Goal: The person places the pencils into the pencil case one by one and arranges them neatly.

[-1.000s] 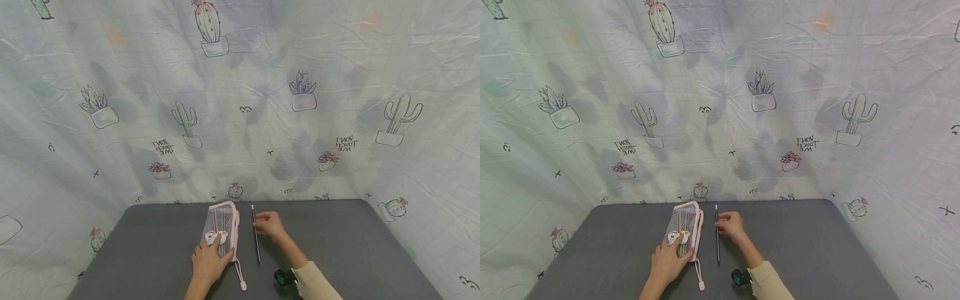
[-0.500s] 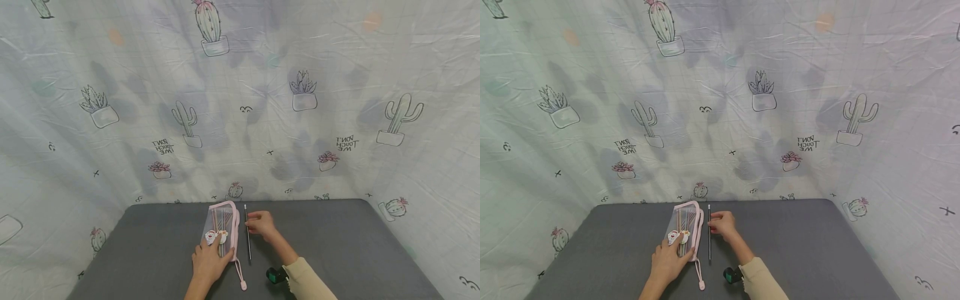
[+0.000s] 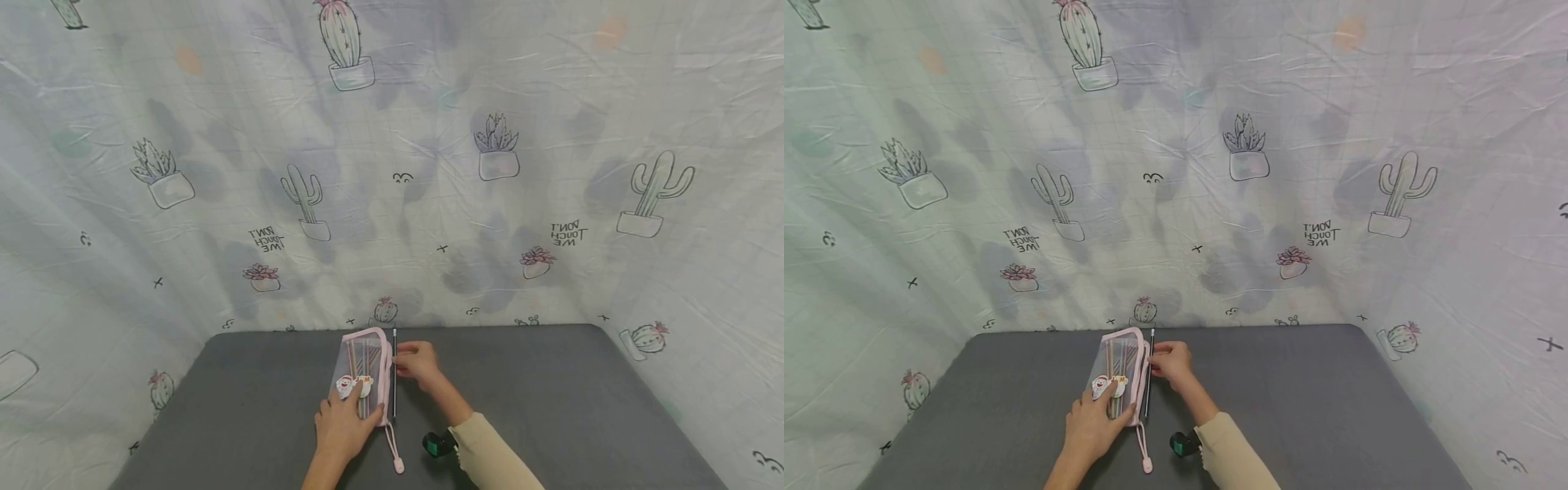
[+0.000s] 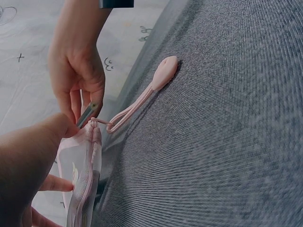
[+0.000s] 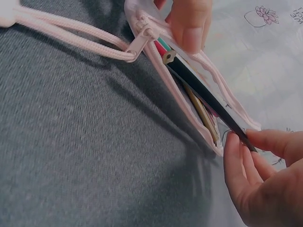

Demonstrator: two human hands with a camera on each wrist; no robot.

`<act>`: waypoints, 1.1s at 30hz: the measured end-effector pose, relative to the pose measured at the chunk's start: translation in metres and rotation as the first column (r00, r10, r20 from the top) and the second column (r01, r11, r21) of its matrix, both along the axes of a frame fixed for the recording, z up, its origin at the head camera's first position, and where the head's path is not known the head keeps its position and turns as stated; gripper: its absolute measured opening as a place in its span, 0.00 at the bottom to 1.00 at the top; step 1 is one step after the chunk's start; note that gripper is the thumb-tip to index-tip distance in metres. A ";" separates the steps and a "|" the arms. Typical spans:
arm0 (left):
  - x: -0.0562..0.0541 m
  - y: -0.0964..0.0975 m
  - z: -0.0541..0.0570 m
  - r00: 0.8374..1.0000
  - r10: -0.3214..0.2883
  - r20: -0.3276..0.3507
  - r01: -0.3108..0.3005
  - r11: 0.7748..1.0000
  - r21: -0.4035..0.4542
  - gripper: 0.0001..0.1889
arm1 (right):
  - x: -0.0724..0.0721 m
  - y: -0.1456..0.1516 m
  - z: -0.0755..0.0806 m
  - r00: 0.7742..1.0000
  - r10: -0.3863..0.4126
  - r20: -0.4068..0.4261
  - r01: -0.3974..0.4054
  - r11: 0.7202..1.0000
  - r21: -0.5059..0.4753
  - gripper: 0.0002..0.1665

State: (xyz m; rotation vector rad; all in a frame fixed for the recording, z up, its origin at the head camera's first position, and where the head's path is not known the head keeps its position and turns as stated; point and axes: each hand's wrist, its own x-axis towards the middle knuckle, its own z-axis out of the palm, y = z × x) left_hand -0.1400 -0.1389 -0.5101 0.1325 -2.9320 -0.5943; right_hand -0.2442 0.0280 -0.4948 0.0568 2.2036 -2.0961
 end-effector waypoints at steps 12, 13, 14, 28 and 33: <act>-0.001 -0.001 -0.002 1.000 -0.003 0.002 0.003 1.000 0.003 0.38 | -0.007 -0.011 0.000 0.997 -0.082 0.012 0.082 0.994 -0.068 0.20; -0.001 -0.001 -0.002 1.000 -0.004 0.002 0.004 1.000 0.003 0.38 | -0.007 -0.012 -0.001 0.996 -0.087 0.007 0.087 0.993 -0.078 0.20; -0.001 -0.002 -0.002 1.000 -0.004 0.002 0.004 1.000 0.003 0.38 | -0.007 -0.013 -0.001 0.996 -0.093 0.002 0.092 0.992 -0.080 0.20; -0.001 -0.002 -0.002 1.000 -0.001 0.022 0.000 1.000 0.030 0.38 | 0.003 -0.034 -0.014 0.996 -0.094 0.004 0.094 0.992 -0.087 0.20; 0.000 -0.002 0.001 1.000 -0.006 0.024 0.005 1.000 0.029 0.38 | 0.005 -0.039 -0.014 0.995 -0.094 0.010 0.095 0.995 -0.042 0.21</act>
